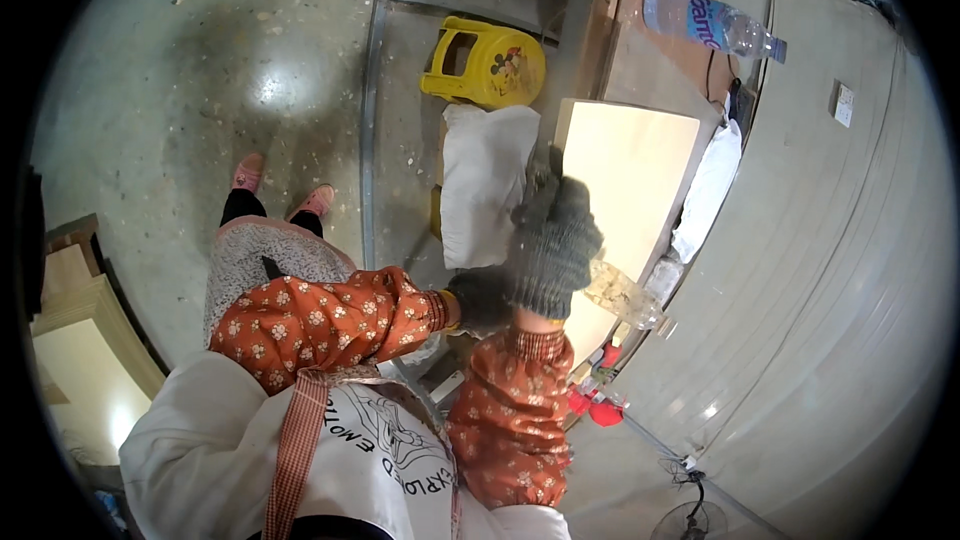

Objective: The person wipes a large light-colored wooden panel on a workbench using a white cloth and liquid from a clear plastic bottle. The person applies liquid to the cloth, wipes the surface and edges of the panel, and places the bottle back on the table.

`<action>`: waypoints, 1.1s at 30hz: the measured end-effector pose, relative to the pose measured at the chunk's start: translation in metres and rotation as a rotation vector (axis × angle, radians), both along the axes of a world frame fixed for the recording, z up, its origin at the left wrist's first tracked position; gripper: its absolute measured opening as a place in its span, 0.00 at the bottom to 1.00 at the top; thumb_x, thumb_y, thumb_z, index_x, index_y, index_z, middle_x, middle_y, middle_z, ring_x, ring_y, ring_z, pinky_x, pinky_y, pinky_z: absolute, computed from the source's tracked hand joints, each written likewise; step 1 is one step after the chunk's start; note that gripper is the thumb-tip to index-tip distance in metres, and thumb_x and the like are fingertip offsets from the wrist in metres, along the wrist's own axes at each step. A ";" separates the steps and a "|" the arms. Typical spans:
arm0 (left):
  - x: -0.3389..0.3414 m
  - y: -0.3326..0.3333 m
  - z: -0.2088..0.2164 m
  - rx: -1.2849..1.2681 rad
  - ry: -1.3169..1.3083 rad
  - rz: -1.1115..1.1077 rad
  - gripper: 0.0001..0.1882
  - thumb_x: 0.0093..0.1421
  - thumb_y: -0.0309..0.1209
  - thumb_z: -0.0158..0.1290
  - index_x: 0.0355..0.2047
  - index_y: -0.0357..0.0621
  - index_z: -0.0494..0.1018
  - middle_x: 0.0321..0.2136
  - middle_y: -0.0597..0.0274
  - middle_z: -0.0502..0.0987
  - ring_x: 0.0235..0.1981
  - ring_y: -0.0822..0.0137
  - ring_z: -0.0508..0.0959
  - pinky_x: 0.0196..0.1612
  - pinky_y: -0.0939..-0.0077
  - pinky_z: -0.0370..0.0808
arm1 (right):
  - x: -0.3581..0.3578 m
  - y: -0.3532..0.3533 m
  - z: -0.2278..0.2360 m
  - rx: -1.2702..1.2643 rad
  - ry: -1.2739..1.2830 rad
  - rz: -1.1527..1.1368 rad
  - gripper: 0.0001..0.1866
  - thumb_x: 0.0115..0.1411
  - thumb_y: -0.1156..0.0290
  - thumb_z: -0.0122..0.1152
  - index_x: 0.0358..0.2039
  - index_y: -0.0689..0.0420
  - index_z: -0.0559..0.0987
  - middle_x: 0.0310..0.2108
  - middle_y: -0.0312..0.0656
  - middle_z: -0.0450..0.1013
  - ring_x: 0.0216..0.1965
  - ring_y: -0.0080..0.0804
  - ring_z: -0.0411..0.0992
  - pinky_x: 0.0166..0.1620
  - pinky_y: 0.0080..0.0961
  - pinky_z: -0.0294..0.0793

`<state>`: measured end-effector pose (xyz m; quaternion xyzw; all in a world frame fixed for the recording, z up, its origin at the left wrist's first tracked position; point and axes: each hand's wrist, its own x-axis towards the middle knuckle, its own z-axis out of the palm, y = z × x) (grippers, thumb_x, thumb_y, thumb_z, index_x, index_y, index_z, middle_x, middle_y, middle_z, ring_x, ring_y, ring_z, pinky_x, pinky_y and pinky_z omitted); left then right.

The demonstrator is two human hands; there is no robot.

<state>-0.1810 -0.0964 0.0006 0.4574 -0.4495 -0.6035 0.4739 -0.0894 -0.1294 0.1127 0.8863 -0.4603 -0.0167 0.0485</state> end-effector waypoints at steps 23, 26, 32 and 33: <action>0.033 0.017 0.015 -0.014 -0.025 -0.064 0.19 0.60 0.36 0.48 0.49 0.44 0.73 0.47 0.47 0.76 0.50 0.51 0.75 0.53 0.63 0.71 | 0.002 -0.007 -0.008 -0.064 -0.015 0.122 0.10 0.63 0.68 0.51 0.34 0.60 0.78 0.24 0.52 0.76 0.26 0.48 0.76 0.33 0.39 0.74; 0.039 0.015 0.014 -0.007 -0.022 -0.056 0.18 0.61 0.35 0.47 0.49 0.43 0.73 0.48 0.46 0.76 0.51 0.51 0.75 0.54 0.64 0.71 | -0.001 -0.007 -0.008 -0.020 -0.085 0.125 0.10 0.63 0.67 0.51 0.33 0.60 0.78 0.23 0.51 0.76 0.26 0.48 0.76 0.32 0.39 0.74; 0.020 0.013 0.006 -0.123 -0.126 -0.052 0.16 0.62 0.33 0.45 0.43 0.36 0.75 0.43 0.48 0.78 0.46 0.52 0.77 0.50 0.63 0.73 | 0.009 -0.015 -0.003 -0.118 -0.059 0.353 0.04 0.58 0.72 0.57 0.32 0.58 0.75 0.23 0.49 0.74 0.24 0.47 0.75 0.27 0.38 0.74; 0.016 0.008 0.004 -0.083 -0.113 -0.062 0.15 0.62 0.33 0.45 0.41 0.36 0.75 0.42 0.49 0.78 0.44 0.52 0.78 0.49 0.63 0.74 | 0.006 -0.017 -0.005 -0.120 -0.043 0.378 0.04 0.59 0.71 0.56 0.32 0.58 0.75 0.23 0.50 0.75 0.24 0.48 0.75 0.27 0.38 0.74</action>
